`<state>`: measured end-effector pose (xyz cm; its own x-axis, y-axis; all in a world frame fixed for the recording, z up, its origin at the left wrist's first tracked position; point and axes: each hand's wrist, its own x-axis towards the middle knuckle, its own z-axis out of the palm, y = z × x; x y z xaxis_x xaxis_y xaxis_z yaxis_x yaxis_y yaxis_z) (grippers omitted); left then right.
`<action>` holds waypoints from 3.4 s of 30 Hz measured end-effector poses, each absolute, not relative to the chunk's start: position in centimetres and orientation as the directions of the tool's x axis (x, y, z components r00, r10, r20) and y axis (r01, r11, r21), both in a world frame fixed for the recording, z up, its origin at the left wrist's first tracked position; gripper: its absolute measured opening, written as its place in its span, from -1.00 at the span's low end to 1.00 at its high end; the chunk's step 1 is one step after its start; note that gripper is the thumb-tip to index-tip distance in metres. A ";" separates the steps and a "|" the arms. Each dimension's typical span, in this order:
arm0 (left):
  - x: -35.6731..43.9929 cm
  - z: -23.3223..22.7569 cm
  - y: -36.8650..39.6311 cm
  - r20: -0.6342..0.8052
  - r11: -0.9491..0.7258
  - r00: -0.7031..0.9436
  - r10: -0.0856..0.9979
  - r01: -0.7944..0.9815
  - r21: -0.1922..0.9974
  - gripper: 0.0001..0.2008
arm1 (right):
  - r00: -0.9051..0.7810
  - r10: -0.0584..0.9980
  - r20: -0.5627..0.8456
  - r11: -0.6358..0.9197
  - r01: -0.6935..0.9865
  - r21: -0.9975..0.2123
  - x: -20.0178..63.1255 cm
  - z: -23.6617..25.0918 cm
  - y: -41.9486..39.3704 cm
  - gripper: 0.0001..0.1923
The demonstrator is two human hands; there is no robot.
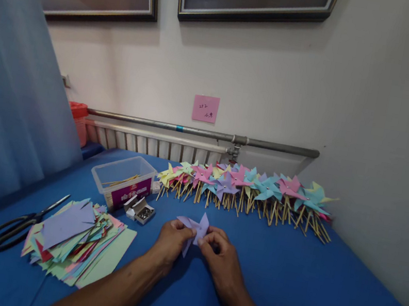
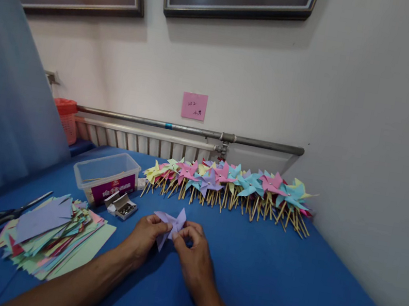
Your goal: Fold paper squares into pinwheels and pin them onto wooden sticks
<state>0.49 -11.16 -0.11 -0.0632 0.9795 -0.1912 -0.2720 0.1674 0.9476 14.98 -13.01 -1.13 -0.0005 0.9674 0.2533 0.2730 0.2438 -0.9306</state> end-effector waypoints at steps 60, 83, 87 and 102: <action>0.0 -0.2 -11.1 -0.100 0.109 0.144 0.985 -0.054 0.993 -0.71 | 0.001 0.998 0.056 0.056 0.043 -0.997 15.9 -1.2 -12.0 -0.66; 0.5 -1.1 -10.9 -0.040 0.045 0.065 0.997 -0.074 0.996 -0.71 | -0.032 0.999 -0.002 -0.008 -0.168 -0.986 15.7 -3.3 -11.0 -0.53; 0.4 -1.0 -10.9 -0.039 0.044 0.075 0.996 -0.065 0.997 -0.69 | -0.033 0.999 -0.003 -0.008 -0.159 -0.987 15.7 -3.4 -11.1 -0.55; -6.1 3.5 -9.2 0.205 -0.115 0.033 0.978 0.908 0.403 -0.77 | 0.053 0.998 -0.034 -0.027 -0.120 -0.992 16.2 -1.8 -11.8 -0.64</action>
